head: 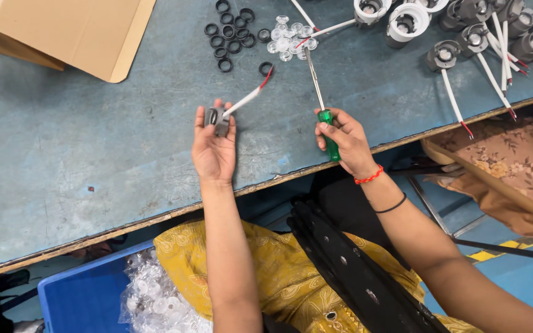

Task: The person assembles small electrical components on a workbench. They use a screwdriver to tighten parts, attach black rings and clear plastic covers, and wipe the components with a cloth.

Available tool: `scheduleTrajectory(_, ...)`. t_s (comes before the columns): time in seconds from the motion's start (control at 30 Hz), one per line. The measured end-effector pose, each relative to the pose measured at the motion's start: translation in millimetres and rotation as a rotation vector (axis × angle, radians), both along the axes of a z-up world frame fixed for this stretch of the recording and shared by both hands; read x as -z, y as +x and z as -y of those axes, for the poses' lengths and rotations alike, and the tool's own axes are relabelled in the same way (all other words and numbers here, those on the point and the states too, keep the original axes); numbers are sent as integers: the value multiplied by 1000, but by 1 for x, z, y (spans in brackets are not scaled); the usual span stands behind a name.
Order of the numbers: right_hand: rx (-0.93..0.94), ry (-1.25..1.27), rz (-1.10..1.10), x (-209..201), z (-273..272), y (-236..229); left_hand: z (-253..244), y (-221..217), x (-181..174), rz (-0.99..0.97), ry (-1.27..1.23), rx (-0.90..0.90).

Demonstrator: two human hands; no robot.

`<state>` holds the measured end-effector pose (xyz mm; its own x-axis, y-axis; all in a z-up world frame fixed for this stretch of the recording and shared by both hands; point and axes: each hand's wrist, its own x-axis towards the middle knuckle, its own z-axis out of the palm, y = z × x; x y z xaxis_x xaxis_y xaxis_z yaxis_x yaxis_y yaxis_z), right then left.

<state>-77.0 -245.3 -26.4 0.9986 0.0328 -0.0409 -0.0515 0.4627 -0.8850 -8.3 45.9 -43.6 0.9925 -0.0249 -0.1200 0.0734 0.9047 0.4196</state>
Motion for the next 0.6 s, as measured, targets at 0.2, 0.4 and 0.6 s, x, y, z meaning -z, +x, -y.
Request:
scheduleTrajectory(0.2,-10,-17,43,0,1,0,3,-1,-2,122,9,125)
scheduleTrajectory(0.4,-12,-49,45,1,1,-1,1,-3,-8,35,-102,8)
scheduleTrajectory(0.6,-15,-61,82,9,0,-1,2,-1,-8,55,-96,58)
